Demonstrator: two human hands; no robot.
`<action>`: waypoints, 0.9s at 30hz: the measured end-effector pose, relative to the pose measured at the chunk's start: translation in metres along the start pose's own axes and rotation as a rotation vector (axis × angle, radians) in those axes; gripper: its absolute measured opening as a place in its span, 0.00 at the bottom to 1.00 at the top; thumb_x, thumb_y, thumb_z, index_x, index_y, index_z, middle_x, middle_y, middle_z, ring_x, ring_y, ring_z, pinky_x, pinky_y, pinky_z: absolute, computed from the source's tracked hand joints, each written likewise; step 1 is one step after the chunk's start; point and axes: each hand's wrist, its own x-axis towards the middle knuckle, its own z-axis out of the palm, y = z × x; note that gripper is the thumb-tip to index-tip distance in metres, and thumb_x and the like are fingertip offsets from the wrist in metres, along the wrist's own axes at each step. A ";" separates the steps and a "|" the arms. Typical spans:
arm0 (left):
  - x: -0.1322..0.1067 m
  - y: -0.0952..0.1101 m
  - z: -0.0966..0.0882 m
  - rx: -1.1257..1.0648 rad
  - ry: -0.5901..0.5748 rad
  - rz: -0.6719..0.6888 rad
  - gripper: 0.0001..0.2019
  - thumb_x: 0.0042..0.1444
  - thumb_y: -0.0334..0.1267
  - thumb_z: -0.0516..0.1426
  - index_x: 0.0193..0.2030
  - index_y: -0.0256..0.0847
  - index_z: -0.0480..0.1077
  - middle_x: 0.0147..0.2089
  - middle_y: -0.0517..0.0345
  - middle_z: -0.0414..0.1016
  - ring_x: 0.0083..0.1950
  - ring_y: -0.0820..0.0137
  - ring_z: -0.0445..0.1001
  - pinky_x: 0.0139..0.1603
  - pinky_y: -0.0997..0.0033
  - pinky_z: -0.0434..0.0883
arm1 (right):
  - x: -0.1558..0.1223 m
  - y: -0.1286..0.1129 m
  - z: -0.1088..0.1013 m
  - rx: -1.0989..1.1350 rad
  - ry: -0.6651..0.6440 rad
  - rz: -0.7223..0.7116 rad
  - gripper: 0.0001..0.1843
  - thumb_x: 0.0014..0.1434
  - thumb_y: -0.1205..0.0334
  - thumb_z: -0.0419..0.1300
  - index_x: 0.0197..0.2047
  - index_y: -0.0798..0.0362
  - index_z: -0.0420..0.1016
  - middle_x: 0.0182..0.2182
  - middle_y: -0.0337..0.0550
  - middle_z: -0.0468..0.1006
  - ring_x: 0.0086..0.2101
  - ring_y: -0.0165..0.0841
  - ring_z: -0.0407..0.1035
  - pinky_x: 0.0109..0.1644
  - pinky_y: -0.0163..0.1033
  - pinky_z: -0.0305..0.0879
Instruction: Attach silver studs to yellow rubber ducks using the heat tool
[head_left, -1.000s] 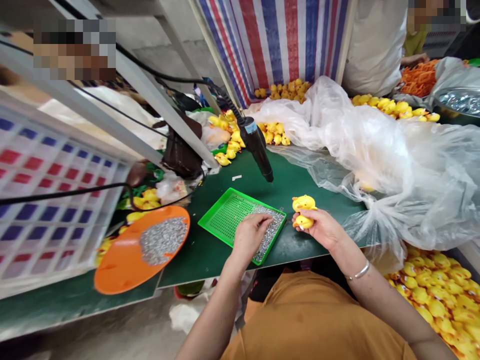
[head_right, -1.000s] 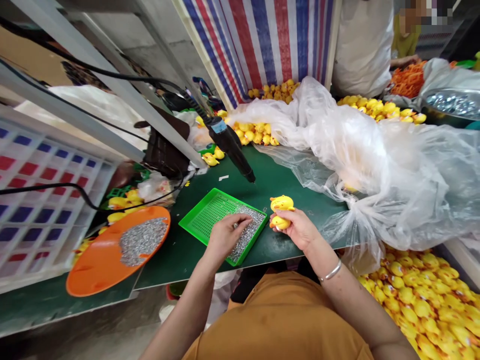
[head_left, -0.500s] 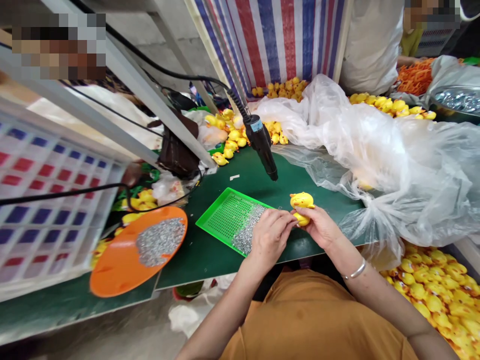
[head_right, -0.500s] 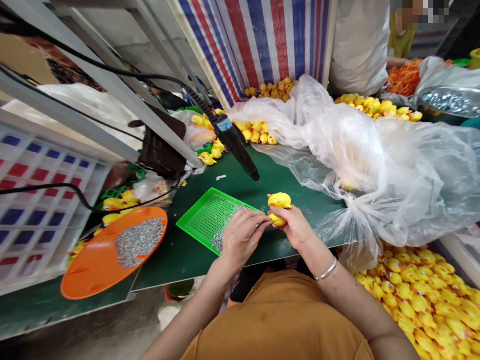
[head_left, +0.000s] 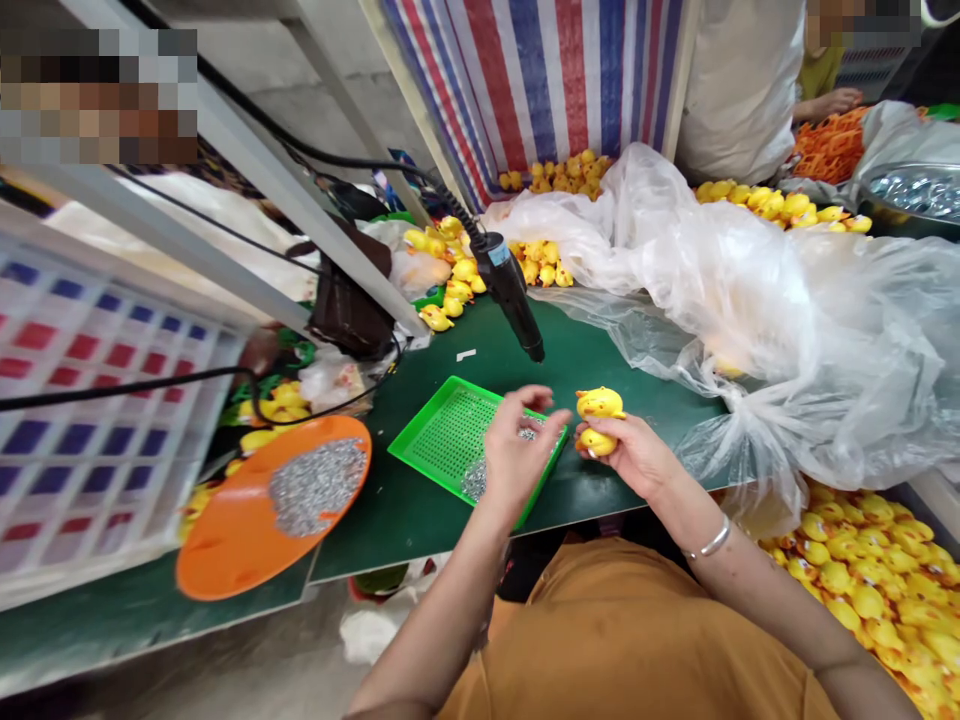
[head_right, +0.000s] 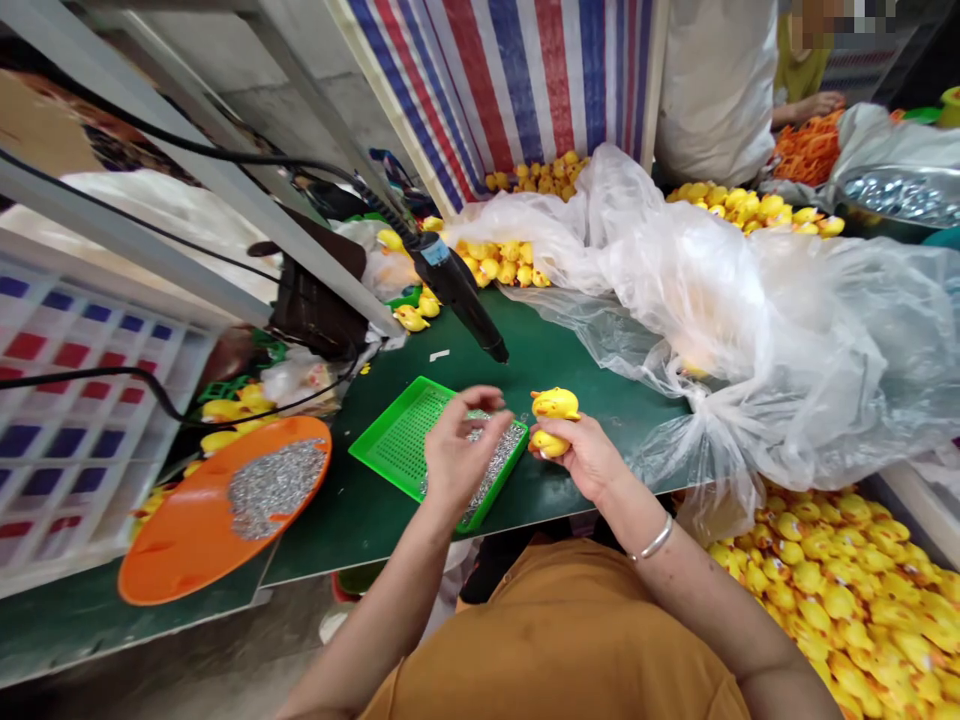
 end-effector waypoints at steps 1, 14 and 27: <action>0.012 -0.006 0.001 -0.039 0.093 -0.077 0.17 0.57 0.47 0.62 0.49 0.41 0.71 0.44 0.51 0.77 0.43 0.69 0.77 0.36 0.74 0.73 | 0.000 0.000 -0.002 -0.011 0.021 0.019 0.19 0.37 0.63 0.75 0.34 0.58 0.79 0.28 0.44 0.79 0.28 0.32 0.73 0.31 0.37 0.69; 0.107 0.009 0.011 -0.573 0.000 -0.055 0.27 0.36 0.41 0.74 0.43 0.42 0.70 0.29 0.65 0.71 0.32 0.73 0.74 0.38 0.71 0.75 | 0.002 0.011 -0.025 -0.169 0.190 0.096 0.19 0.41 0.68 0.69 0.41 0.58 0.79 0.25 0.47 0.82 0.20 0.30 0.73 0.18 0.28 0.62; 0.054 0.088 0.035 -0.995 0.074 -0.037 0.18 0.49 0.42 0.69 0.41 0.43 0.68 0.20 0.71 0.61 0.18 0.78 0.65 0.21 0.75 0.69 | 0.010 0.007 -0.017 -0.148 0.195 0.176 0.09 0.43 0.71 0.67 0.31 0.60 0.75 0.24 0.50 0.82 0.21 0.32 0.75 0.18 0.29 0.64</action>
